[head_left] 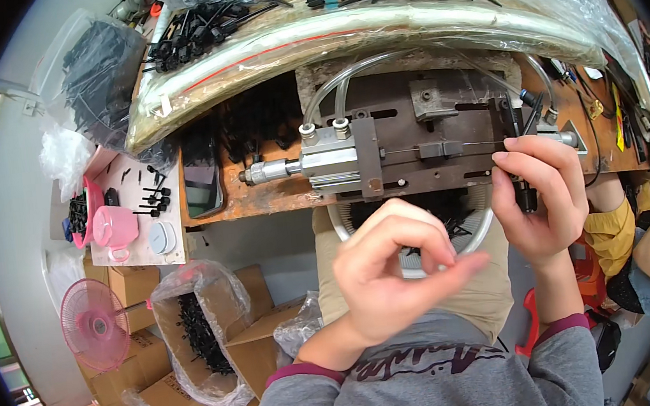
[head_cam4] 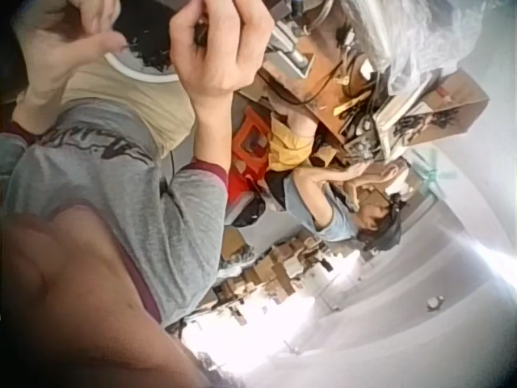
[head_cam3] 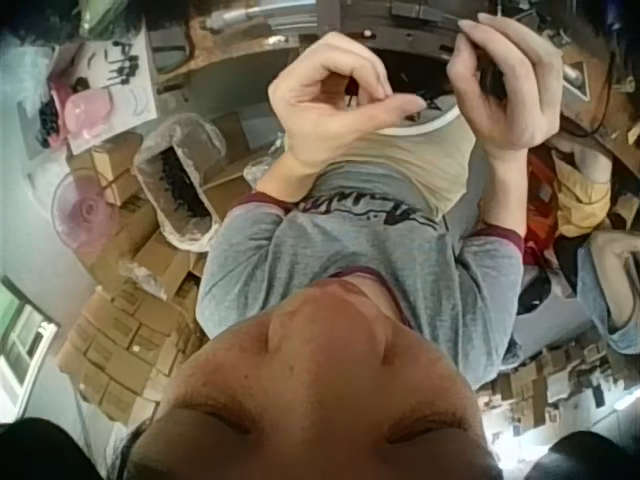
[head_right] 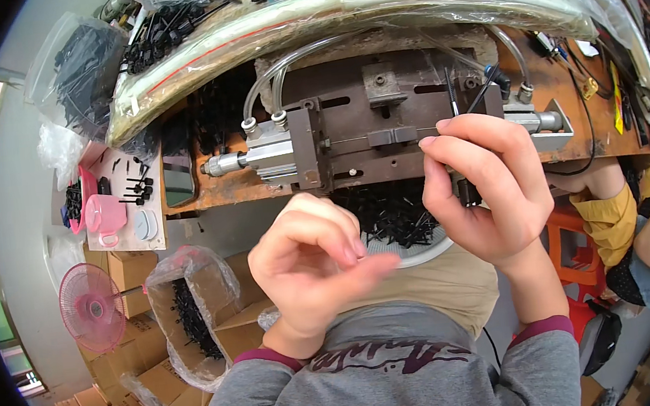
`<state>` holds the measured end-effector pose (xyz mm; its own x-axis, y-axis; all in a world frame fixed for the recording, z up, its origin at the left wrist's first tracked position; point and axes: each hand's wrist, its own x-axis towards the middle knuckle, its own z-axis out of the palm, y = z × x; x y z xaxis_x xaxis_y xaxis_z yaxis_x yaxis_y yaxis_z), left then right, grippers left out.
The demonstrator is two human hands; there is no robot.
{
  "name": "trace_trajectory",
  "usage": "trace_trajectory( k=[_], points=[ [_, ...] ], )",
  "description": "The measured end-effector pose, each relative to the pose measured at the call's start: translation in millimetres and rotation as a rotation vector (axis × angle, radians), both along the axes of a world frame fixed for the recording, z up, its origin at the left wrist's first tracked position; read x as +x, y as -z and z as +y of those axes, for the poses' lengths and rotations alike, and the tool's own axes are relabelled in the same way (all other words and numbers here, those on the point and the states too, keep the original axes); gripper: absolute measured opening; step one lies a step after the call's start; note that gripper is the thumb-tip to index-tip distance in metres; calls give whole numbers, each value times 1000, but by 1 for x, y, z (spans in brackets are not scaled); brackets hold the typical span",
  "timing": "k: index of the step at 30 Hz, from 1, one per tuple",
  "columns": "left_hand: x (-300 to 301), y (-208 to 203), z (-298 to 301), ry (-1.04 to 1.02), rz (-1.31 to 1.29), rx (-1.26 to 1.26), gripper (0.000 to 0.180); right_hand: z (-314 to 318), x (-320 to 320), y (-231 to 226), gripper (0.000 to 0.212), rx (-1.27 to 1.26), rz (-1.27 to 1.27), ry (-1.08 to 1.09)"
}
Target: Assembling black plastic components using a machine on a workbench.
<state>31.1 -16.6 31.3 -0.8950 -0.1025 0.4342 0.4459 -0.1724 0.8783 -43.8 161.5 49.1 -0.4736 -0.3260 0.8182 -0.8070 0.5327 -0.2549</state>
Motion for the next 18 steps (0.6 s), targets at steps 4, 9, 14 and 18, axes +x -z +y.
trace_trajectory(
  k=[4,9,14,18],
  points=[
    [1,-2,3,46,-291,248,19,-1,2,4,29,-29,-40,-7],
    [-2,9,-4,191,-403,485,9,0,2,6,29,-56,-64,-17],
    [-6,-1,2,141,-565,528,16,3,3,6,29,-89,-121,-42],
    [-5,2,-4,197,-579,515,10,5,6,6,29,-105,-175,-79]
  ],
)
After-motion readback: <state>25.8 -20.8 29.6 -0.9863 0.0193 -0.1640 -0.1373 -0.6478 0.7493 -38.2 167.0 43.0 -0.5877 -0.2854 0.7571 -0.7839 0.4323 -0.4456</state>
